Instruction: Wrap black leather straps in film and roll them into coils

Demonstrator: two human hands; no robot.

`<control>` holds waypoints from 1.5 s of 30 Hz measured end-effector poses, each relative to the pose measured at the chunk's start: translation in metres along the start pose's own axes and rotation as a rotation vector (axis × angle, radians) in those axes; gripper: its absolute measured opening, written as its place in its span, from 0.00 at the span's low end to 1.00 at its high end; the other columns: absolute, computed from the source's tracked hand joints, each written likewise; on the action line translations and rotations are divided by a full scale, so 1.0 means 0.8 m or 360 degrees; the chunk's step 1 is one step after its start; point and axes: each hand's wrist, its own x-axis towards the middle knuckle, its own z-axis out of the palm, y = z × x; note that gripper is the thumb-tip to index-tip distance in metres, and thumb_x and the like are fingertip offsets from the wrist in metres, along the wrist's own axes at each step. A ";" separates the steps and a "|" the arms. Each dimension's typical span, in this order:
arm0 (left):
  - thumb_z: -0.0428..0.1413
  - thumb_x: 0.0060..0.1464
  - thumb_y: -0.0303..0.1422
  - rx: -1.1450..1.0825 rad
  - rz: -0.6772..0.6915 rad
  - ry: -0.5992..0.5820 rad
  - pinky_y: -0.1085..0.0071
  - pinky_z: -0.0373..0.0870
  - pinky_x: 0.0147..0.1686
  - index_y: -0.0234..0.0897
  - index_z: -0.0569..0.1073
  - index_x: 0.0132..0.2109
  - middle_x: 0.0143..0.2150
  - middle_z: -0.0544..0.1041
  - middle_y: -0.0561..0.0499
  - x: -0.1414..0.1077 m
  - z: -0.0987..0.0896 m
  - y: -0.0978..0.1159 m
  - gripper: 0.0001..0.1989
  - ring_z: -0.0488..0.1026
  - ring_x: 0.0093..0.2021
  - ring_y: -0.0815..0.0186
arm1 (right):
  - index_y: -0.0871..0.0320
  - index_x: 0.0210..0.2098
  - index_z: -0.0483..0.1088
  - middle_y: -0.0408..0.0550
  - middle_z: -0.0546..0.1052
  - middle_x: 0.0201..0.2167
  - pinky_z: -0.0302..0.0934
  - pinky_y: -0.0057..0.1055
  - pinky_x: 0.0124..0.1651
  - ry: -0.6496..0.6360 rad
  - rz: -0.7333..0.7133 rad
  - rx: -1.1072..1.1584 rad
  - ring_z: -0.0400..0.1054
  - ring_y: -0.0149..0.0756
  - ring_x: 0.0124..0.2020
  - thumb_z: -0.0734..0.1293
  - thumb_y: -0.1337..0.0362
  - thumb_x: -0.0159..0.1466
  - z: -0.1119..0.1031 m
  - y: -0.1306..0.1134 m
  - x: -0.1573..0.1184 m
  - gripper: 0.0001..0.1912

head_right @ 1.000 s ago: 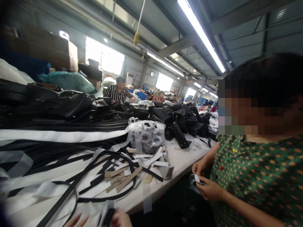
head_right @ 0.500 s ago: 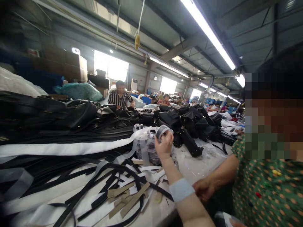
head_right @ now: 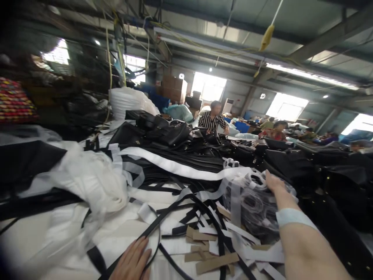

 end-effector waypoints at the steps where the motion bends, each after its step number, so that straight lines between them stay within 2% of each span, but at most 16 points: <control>1: 0.54 0.51 0.35 -0.0017 -0.0028 -0.0027 0.60 0.70 0.50 0.39 0.77 0.46 0.51 0.79 0.42 0.001 -0.003 0.003 0.16 0.75 0.52 0.53 | 0.67 0.31 0.78 0.74 0.75 0.32 0.59 0.49 0.45 0.0063 -0.0034 0.0037 0.71 0.57 0.42 0.53 0.56 0.67 0.000 -0.002 -0.005 0.27; 4: 0.53 0.53 0.35 -0.0113 -0.0126 -0.0132 0.56 0.69 0.52 0.36 0.77 0.47 0.53 0.78 0.38 0.007 -0.013 0.013 0.16 0.73 0.54 0.51 | 0.70 0.43 0.75 0.75 0.73 0.46 0.56 0.50 0.53 0.0205 -0.0218 0.0092 0.65 0.58 0.54 0.54 0.59 0.66 0.000 -0.026 -0.041 0.24; 5: 0.53 0.53 0.34 -0.0163 -0.0168 -0.0186 0.55 0.69 0.53 0.34 0.77 0.47 0.53 0.77 0.37 0.010 -0.017 0.016 0.16 0.73 0.54 0.50 | 0.69 0.45 0.73 0.72 0.72 0.50 0.55 0.49 0.56 0.0235 -0.0338 0.0118 0.62 0.56 0.57 0.56 0.59 0.65 0.000 -0.039 -0.062 0.22; 7: 0.52 0.55 0.32 -0.0285 -0.0261 -0.0315 0.53 0.67 0.56 0.32 0.78 0.47 0.54 0.76 0.36 0.016 -0.024 0.019 0.16 0.71 0.56 0.49 | 0.66 0.47 0.72 0.67 0.70 0.54 0.53 0.49 0.59 0.0225 -0.0736 0.0246 0.60 0.54 0.58 0.59 0.58 0.64 0.000 -0.074 -0.117 0.20; 10: 0.50 0.56 0.31 -0.0447 -0.0362 -0.0485 0.52 0.63 0.59 0.30 0.77 0.48 0.55 0.75 0.34 0.023 -0.031 0.021 0.17 0.68 0.59 0.48 | 0.64 0.47 0.72 0.63 0.68 0.56 0.51 0.48 0.62 -0.0076 -0.1134 0.0312 0.57 0.52 0.60 0.63 0.57 0.63 -0.003 -0.128 -0.213 0.19; 12: 0.50 0.57 0.31 -0.0524 -0.0396 -0.0550 0.51 0.61 0.61 0.28 0.76 0.49 0.56 0.73 0.33 0.025 -0.033 0.021 0.18 0.66 0.60 0.47 | 0.63 0.47 0.73 0.61 0.67 0.58 0.50 0.48 0.63 -0.0286 -0.1256 0.0377 0.56 0.52 0.61 0.64 0.58 0.62 -0.007 -0.157 -0.271 0.18; 14: 0.49 0.58 0.31 -0.0601 -0.0429 -0.0581 0.51 0.60 0.61 0.27 0.76 0.50 0.56 0.73 0.32 0.025 -0.035 0.020 0.18 0.65 0.61 0.46 | 0.63 0.47 0.73 0.62 0.67 0.59 0.50 0.50 0.63 -0.0438 -0.1274 0.0427 0.55 0.53 0.62 0.66 0.59 0.60 -0.013 -0.178 -0.317 0.19; 19: 0.50 0.57 0.30 -0.0722 -0.0492 -0.0584 0.51 0.60 0.61 0.27 0.74 0.49 0.56 0.73 0.32 0.025 -0.038 0.019 0.17 0.64 0.61 0.46 | 0.60 0.45 0.74 0.59 0.71 0.54 0.54 0.49 0.61 -0.0649 -0.1114 0.0668 0.62 0.51 0.57 0.67 0.60 0.61 -0.042 -0.209 -0.415 0.15; 22: 0.50 0.58 0.31 -0.0754 -0.0503 -0.0577 0.53 0.59 0.62 0.28 0.74 0.49 0.55 0.73 0.33 0.024 -0.041 0.017 0.16 0.64 0.62 0.48 | 0.58 0.44 0.74 0.57 0.71 0.53 0.54 0.49 0.61 -0.0728 -0.1117 0.0811 0.62 0.50 0.57 0.67 0.59 0.61 -0.067 -0.215 -0.480 0.13; 25: 0.50 0.58 0.31 -0.0783 -0.0520 -0.0580 0.53 0.58 0.62 0.29 0.74 0.48 0.57 0.72 0.33 0.022 -0.044 0.016 0.15 0.64 0.62 0.49 | 0.58 0.44 0.74 0.57 0.71 0.54 0.54 0.51 0.61 -0.0724 -0.1045 0.0853 0.61 0.51 0.57 0.67 0.62 0.61 -0.090 -0.207 -0.536 0.12; 29: 0.54 0.55 0.29 -0.0830 -0.0596 -0.0616 0.52 0.62 0.59 0.32 0.76 0.42 0.56 0.71 0.34 0.025 -0.049 0.009 0.09 0.66 0.59 0.47 | 0.57 0.46 0.72 0.56 0.71 0.53 0.53 0.52 0.62 -0.0663 -0.0885 0.0875 0.62 0.50 0.57 0.66 0.66 0.60 -0.111 -0.178 -0.565 0.14; 32: 0.55 0.54 0.29 -0.0909 -0.0642 -0.0662 0.58 0.67 0.55 0.36 0.76 0.35 0.52 0.74 0.38 0.032 -0.053 -0.004 0.05 0.70 0.54 0.52 | 0.57 0.44 0.73 0.56 0.73 0.51 0.54 0.50 0.61 -0.0619 -0.0780 0.0870 0.63 0.48 0.56 0.64 0.68 0.61 -0.123 -0.155 -0.561 0.12; 35: 0.54 0.56 0.32 -0.0933 -0.0701 -0.0686 0.62 0.66 0.55 0.37 0.76 0.34 0.52 0.73 0.41 0.037 -0.062 -0.023 0.06 0.70 0.54 0.55 | 0.57 0.42 0.73 0.55 0.74 0.49 0.57 0.47 0.59 -0.0586 -0.0704 0.0882 0.64 0.47 0.54 0.64 0.68 0.61 -0.131 -0.143 -0.555 0.10; 39: 0.56 0.55 0.35 -0.0822 -0.0809 -0.0766 0.55 0.63 0.56 0.35 0.77 0.37 0.57 0.70 0.36 0.031 -0.075 -0.048 0.09 0.67 0.57 0.47 | 0.56 0.40 0.74 0.54 0.74 0.48 0.58 0.46 0.58 -0.0629 -0.0667 0.0934 0.65 0.46 0.53 0.64 0.67 0.62 -0.134 -0.145 -0.560 0.09; 43: 0.55 0.54 0.31 -0.0775 -0.0835 -0.0946 0.57 0.66 0.51 0.37 0.76 0.41 0.43 0.79 0.42 0.019 -0.080 -0.066 0.08 0.74 0.48 0.51 | 0.57 0.39 0.75 0.54 0.75 0.47 0.59 0.45 0.58 -0.0688 -0.0678 0.1042 0.65 0.45 0.52 0.64 0.68 0.62 -0.133 -0.159 -0.569 0.08; 45: 0.53 0.55 0.30 -0.0774 -0.0861 -0.1014 0.61 0.67 0.48 0.36 0.74 0.45 0.41 0.80 0.43 0.014 -0.083 -0.071 0.11 0.75 0.45 0.53 | 0.56 0.38 0.75 0.54 0.75 0.46 0.60 0.44 0.57 -0.0725 -0.0676 0.1104 0.66 0.44 0.52 0.65 0.68 0.61 -0.135 -0.167 -0.572 0.08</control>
